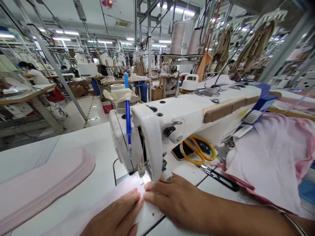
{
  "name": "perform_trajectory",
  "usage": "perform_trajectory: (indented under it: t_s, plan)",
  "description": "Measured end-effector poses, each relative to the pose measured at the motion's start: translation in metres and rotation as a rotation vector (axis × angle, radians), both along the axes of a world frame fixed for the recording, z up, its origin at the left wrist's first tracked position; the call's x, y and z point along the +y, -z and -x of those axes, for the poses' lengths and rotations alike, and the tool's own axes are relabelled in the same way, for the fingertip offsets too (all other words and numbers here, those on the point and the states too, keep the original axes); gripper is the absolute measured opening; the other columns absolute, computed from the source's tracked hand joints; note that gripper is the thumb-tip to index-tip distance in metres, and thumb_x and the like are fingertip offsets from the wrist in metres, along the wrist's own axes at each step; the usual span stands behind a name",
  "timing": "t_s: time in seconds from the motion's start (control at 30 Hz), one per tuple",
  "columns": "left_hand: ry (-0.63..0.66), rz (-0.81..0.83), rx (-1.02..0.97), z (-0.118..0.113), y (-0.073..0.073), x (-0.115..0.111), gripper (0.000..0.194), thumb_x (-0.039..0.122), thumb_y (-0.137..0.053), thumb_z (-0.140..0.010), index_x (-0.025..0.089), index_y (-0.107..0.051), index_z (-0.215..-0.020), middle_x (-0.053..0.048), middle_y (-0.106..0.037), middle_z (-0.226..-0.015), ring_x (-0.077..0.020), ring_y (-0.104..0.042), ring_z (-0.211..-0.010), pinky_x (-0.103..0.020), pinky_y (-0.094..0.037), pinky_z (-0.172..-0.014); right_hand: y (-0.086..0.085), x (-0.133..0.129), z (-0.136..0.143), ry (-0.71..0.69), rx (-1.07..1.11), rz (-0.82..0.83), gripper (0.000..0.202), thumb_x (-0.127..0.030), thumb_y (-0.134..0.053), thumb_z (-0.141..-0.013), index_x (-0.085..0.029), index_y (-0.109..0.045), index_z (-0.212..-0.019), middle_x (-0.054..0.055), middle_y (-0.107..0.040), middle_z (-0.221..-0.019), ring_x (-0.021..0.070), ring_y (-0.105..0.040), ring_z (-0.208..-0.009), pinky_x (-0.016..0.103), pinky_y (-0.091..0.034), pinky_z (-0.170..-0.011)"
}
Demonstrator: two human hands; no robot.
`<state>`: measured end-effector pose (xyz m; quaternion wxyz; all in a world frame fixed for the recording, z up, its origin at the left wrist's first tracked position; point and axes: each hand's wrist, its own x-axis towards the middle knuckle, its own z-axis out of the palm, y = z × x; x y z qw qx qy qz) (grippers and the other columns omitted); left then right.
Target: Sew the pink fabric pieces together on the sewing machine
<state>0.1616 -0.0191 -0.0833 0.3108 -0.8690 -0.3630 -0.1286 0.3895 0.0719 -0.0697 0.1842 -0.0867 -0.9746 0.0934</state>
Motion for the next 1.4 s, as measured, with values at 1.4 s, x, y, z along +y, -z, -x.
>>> perform_trajectory:
  t_s: [1.4]
  plan:
    - [-0.007, -0.013, 0.094, -0.016, -0.010, -0.014, 0.039, 0.007, -0.027, -0.090, 0.010, -0.063, -0.104, -0.010, -0.073, -0.103, -0.0199, -0.071, -0.090, -0.026, -0.059, -0.072, 0.000, -0.004, 0.001, 0.066, -0.003, -0.075, 0.022, -0.014, -0.044, -0.096, -0.015, -0.054, -0.116, 0.006, -0.060, -0.103, 0.0184, -0.046, -0.081, 0.032, -0.035, -0.085]
